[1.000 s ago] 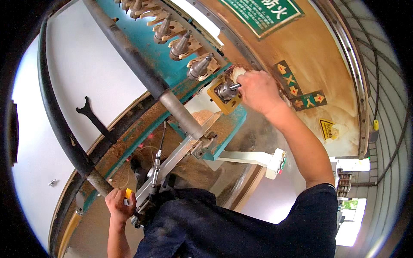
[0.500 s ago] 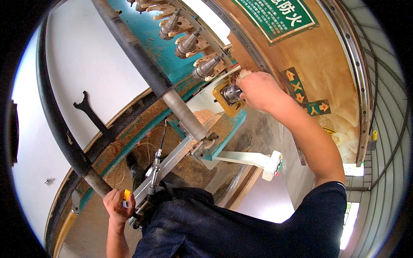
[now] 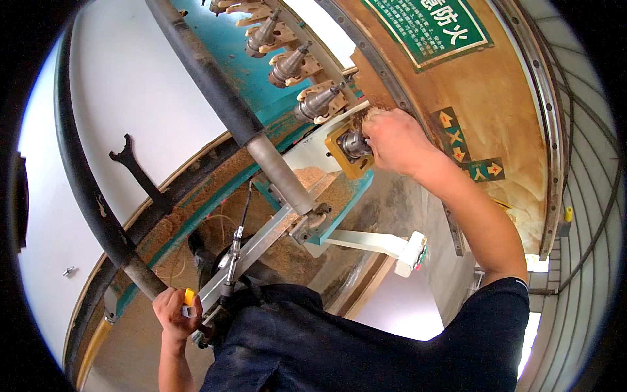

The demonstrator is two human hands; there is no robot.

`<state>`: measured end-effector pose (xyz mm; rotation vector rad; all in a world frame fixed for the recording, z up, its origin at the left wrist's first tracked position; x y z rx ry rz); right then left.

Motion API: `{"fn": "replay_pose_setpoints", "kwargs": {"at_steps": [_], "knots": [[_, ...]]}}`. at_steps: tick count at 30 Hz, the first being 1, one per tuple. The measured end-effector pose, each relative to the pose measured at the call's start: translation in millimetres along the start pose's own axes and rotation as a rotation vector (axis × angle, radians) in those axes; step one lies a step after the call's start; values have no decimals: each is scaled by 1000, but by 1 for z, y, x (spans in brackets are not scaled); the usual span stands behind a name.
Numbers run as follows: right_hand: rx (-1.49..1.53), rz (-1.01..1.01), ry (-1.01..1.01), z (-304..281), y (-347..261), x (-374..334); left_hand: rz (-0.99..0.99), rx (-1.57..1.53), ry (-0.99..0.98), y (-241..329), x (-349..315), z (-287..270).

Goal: The person adjusts a large industrial machine using a wrench and a pneumatic tool. They then pick up a small yellow-handled tool, walk to a nearby desk, and open a drawer.

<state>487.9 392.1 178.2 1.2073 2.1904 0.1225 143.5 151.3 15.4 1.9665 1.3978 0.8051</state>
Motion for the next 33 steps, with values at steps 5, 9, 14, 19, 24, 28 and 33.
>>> {"fn": "replay_pose_setpoints", "kwargs": {"at_steps": [5, 9, 14, 19, 24, 28, 33], "knots": [[163, 77, 66, -11, 4, -11, 7, 14, 1, 1, 0, -1], [155, 58, 112, -5, 8, -17, -8, 1, -17, 1, 1, 0], [133, 49, 102, 0, 7, -16, -18, -1, -17, 2, 2, 1], [342, 191, 51, 15, 20, -18, -25, -1, -8, 1, 0, 1], [459, 241, 111, 21, 27, -21, -28, 7, -17, 1, 1, 2], [416, 199, 179, 20, 26, -21, -10, 33, -25, 0, 0, 4], [390, 199, 216, 15, 23, -19, -44, 14, -9, 1, 1, 2]]}}
Point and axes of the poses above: each hand's wrist, its own x-axis towards the middle knuckle, its own z-axis out of the palm, y = z × x, the point moved 9 cm from there along x, towards the middle knuckle, and after that the axes turned 11 degrees about -y, right-handed, at the moved point
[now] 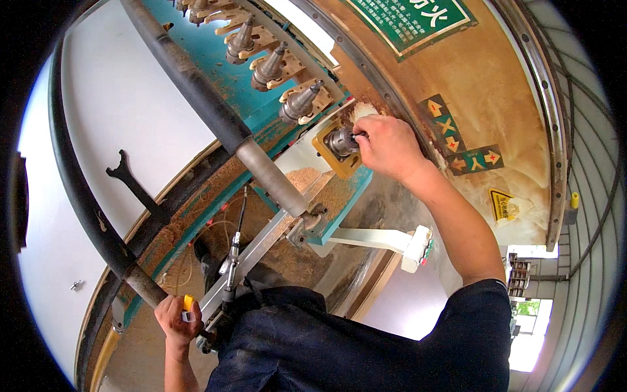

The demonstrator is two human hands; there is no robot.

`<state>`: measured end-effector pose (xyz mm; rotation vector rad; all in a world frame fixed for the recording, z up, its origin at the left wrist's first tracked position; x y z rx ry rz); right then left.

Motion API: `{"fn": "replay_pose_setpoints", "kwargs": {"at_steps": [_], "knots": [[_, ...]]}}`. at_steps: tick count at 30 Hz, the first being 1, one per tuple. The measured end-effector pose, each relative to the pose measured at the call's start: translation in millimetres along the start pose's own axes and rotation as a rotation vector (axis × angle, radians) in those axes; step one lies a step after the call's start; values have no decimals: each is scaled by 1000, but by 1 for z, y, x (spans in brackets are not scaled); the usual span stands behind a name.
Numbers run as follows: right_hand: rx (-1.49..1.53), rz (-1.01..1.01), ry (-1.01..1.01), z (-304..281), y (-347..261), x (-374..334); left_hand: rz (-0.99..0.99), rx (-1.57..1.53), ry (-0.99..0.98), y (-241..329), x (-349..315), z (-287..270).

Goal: The person adjusts a large industrial machine using a wrench and a pneumatic tool. They then pick up a small yellow-handled tool, walk to a nearby desk, and open a drawer.

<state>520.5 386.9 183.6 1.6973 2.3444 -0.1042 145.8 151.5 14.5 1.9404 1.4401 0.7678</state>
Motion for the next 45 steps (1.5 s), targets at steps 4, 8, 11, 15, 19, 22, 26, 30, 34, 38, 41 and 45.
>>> {"fn": "replay_pose_setpoints", "kwargs": {"at_steps": [4, 8, 11, 15, 19, 22, 26, 30, 34, 38, 41, 45], "knots": [[24, 27, 11, 0, 5, -1, -3, -11, 1, -1, 0, 0], [66, 27, 54, -9, 7, -5, 9, -8, -16, -1, 0, 1], [68, 27, 53, -11, 7, -5, 9, -2, -16, 0, 1, 0], [81, 55, 33, -11, 8, -6, 12, -5, -24, 0, 0, 1], [39, 33, 20, -8, 3, -4, 9, -1, -14, -1, 0, 1], [20, 13, 20, -4, 5, -4, 17, 0, -7, -1, 0, 1], [11, 4, 17, -2, 3, -3, 18, -11, -10, -1, -1, 1], [39, 30, 10, -1, 7, -3, 14, -9, -10, -1, -1, 2], [100, 39, 57, -3, 10, -5, -15, -30, -16, -1, 1, 1], [189, 71, 93, -6, 17, -9, -136, -128, -67, 2, 19, -2], [244, 79, 136, -7, 17, -12, -50, -311, -75, 28, 56, 1], [403, 195, 143, 1, 26, -15, 231, -298, -256, 97, 128, 20]]}}
Point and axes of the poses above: each hand's wrist, its own x-axis towards the middle knuckle, its own z-axis out of the palm, y = z × x, the point moved 9 cm from there along x, towards the middle knuckle, and after that the axes turned 11 degrees about -y, right-handed, at the moved point
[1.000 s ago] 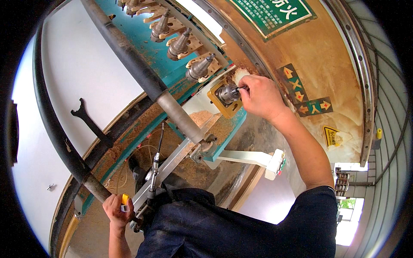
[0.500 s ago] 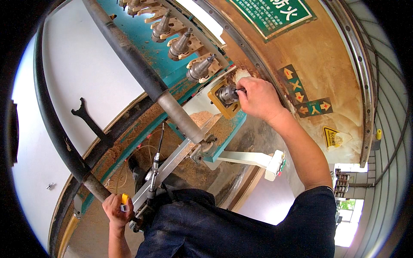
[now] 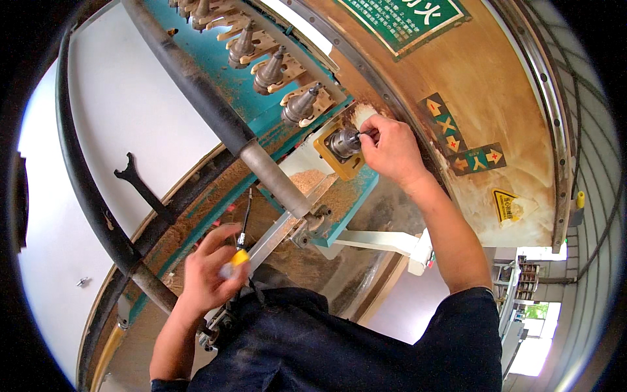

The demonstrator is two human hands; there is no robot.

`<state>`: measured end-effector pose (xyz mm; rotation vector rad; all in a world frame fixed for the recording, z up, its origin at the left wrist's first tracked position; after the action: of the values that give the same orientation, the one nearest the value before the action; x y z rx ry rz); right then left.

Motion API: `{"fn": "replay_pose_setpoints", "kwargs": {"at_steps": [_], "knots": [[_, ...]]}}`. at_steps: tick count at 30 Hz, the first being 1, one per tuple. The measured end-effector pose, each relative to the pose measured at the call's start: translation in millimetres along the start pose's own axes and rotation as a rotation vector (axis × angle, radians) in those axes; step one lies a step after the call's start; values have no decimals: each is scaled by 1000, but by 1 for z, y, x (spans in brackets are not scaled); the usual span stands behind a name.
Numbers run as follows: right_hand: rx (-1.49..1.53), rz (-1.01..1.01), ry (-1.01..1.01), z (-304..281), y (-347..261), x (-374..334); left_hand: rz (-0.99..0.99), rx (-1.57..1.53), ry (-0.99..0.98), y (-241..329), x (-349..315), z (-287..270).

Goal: The person adjusts a large industrial machine using a wrench and a pneumatic tool. They then pick up a small yellow-handled tool, walk to a nearby desk, and open a drawer.

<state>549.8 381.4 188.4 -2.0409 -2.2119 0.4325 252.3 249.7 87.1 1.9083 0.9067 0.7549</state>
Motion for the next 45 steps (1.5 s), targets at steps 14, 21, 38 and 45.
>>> {"fn": "replay_pose_setpoints", "kwargs": {"at_steps": [14, 21, 38, 45], "knots": [[477, -22, 87, 25, 32, -6, 66, -136, -136, 11, 96, 68], [423, -74, 84, 27, 31, -8, 50, -126, -79, -5, 90, 70], [443, -111, 121, 25, 34, -11, -66, -190, -73, -37, 63, 63], [510, -44, 119, 26, 40, -11, -71, -214, -66, -50, 57, 64]]}}
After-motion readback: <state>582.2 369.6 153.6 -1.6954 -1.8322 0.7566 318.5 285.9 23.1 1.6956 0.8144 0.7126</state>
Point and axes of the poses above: each hand's wrist, its own x-axis towards the middle knuckle, its own z-axis out of the palm, y = z × x, the point moved 9 cm from there along x, towards the middle knuckle, and after that the axes turned 11 degrees about -y, right-handed, at the moved point
